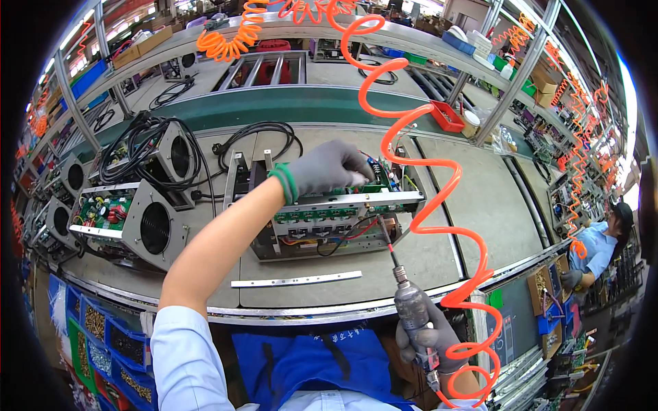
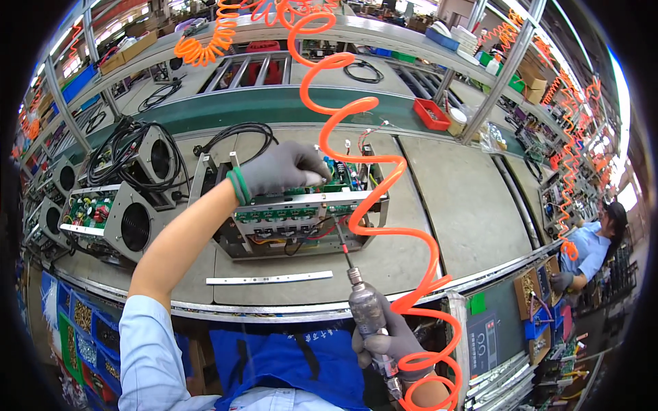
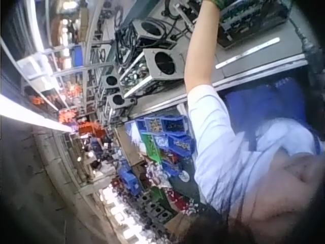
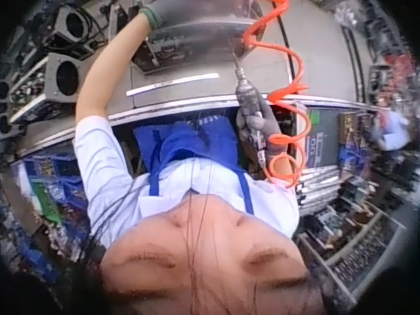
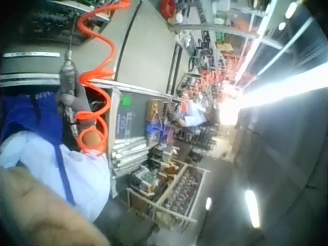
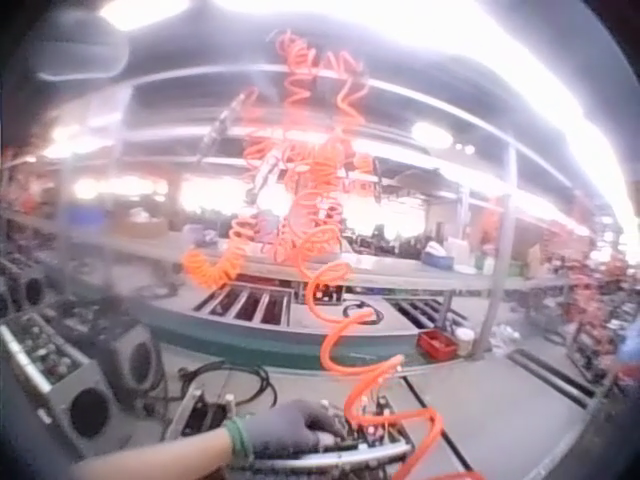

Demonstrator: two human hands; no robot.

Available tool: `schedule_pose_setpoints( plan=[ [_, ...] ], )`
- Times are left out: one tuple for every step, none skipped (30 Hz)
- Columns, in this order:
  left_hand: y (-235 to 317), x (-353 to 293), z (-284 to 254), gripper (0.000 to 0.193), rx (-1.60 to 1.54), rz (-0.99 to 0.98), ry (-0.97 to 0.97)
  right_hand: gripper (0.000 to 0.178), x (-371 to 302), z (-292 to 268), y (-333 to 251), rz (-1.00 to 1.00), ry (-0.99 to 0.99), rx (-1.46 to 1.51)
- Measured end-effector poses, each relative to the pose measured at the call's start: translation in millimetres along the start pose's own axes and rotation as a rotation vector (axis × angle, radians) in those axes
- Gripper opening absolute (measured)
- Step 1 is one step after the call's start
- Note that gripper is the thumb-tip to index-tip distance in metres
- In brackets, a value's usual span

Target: Assembling electronic units on a factory production line, connecting wires and fastening components with an air screwdriver.

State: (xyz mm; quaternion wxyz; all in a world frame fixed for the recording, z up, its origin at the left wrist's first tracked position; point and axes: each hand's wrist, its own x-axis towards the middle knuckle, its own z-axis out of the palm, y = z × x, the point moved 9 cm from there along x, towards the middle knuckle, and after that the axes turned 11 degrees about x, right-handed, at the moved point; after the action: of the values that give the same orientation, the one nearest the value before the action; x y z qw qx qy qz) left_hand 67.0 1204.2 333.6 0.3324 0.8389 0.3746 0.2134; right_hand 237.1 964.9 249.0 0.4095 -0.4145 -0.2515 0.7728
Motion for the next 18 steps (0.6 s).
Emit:
schedule_pose_setpoints(
  plan=[
    [-11,-5,6,0.023,0.038,-0.082,-0.054,0.089,1,3,3,0.031,0.021,-0.039],
    [-7,-6,6,0.023,0.076,-0.019,-0.008,0.096,1,3,6,0.072,0.017,-0.044],
    [-3,-6,5,0.023,0.113,0.045,0.037,0.096,3,4,7,0.071,0.021,-0.037],
    [-6,-5,7,0.023,0.113,0.047,0.029,0.097,6,5,8,0.06,0.021,-0.022],
    [-7,-7,7,0.022,0.146,0.076,0.038,0.097,7,7,8,0.058,0.021,-0.015],
    [-4,-5,7,0.022,0.183,0.112,0.046,0.099,9,8,6,0.061,0.009,-0.038],
    [-2,-4,8,0.022,0.18,0.116,0.042,0.099,10,8,5,0.06,0.015,-0.036],
    [0,-3,9,0.022,0.181,0.104,0.027,0.099,11,7,4,0.053,0.015,-0.054],
    [0,-4,8,0.021,0.18,0.093,0.016,0.099,11,10,4,0.046,0.015,-0.076],
    [-1,-4,8,0.021,0.175,0.1,0.017,0.099,12,12,3,0.038,0.021,-0.087],
    [-2,-5,7,0.021,0.158,0.109,0.018,0.099,12,14,1,0.035,0.028,-0.091],
    [-3,-4,7,0.021,0.146,0.113,0.015,0.099,13,15,1,0.031,0.022,-0.085],
    [-2,-4,7,0.021,0.146,0.115,0.012,0.1,14,16,0,0.028,0.016,-0.079],
    [-4,-4,8,0.021,0.136,0.077,-0.009,0.1,15,16,0,0.026,0.019,-0.077],
    [-6,-4,8,0.022,0.126,0.037,-0.028,0.1,15,16,0,0.031,0.023,-0.069],
    [-8,-3,9,0.022,0.126,0.038,-0.028,0.1,16,16,1,0.035,0.026,-0.061],
    [-10,-2,11,0.023,0.107,0.055,-0.026,0.1,17,17,2,0.035,0.025,-0.061],
    [-8,-1,11,0.024,0.085,0.078,-0.025,0.099,16,16,3,0.038,0.036,-0.055]
  ],
)
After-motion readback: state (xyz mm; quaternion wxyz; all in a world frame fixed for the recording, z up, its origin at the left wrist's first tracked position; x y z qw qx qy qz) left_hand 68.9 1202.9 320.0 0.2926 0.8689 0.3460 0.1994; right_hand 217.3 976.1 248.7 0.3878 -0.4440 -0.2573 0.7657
